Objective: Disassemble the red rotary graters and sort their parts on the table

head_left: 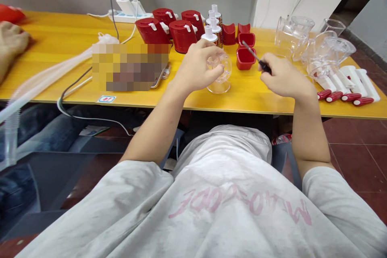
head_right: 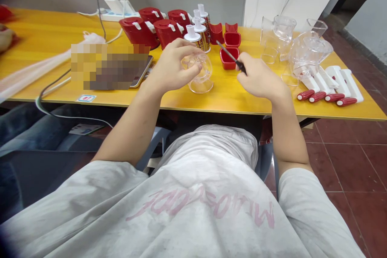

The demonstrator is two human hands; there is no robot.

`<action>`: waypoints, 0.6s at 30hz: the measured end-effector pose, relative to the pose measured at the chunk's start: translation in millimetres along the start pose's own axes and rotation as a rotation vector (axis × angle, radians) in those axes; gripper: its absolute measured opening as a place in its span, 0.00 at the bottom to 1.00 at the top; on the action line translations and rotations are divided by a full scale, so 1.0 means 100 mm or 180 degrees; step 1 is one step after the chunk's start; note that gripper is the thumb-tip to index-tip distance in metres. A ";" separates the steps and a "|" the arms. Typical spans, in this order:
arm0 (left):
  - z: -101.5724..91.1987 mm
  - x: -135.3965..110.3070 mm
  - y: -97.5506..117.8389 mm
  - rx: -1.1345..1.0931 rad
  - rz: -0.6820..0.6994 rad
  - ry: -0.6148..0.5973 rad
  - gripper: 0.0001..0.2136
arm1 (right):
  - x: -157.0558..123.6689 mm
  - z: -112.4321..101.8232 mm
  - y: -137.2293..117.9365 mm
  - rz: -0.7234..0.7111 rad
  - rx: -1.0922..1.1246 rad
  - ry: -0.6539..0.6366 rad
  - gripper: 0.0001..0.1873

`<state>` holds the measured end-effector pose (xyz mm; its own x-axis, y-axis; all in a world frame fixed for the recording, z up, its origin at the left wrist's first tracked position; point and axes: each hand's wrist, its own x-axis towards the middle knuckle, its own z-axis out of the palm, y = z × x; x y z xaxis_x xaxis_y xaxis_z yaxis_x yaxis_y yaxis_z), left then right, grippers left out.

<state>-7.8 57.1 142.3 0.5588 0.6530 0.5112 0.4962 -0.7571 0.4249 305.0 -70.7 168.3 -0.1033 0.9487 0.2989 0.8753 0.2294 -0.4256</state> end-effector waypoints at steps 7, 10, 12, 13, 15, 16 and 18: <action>-0.07 -0.04 0.12 0.0013 0.0212 0.0085 0.24 | 0.18 0.29 -0.13 -0.0034 0.0744 0.0269 0.15; 0.02 -0.05 0.13 0.0077 0.0296 0.0188 0.25 | 0.29 0.47 -0.02 -0.0160 0.1250 0.0324 0.15; 0.09 -0.07 0.16 0.0139 0.0355 0.0201 0.23 | 0.34 0.55 0.08 -0.0202 0.1417 0.0295 0.15; 0.11 -0.08 0.18 0.0162 0.0387 0.0189 0.22 | 0.36 0.58 0.12 -0.0210 0.1443 0.0270 0.14; 0.16 -0.09 0.24 0.0182 0.0451 0.0140 0.21 | 0.38 0.61 0.16 -0.0222 0.1420 0.0235 0.14; 0.18 -0.09 0.26 0.0180 0.0480 0.0114 0.20 | 0.39 0.62 0.17 -0.0233 0.1390 0.0221 0.13; 0.22 -0.06 0.29 0.0175 0.0533 0.0076 0.20 | 0.39 0.63 0.16 -0.0263 0.1335 0.0199 0.12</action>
<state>17.5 31.6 134.5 0.6210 0.5169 0.5892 0.4335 -0.8528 0.2912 285.5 -16.3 119.7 -0.1249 0.9114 0.3922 0.5962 0.3849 -0.7045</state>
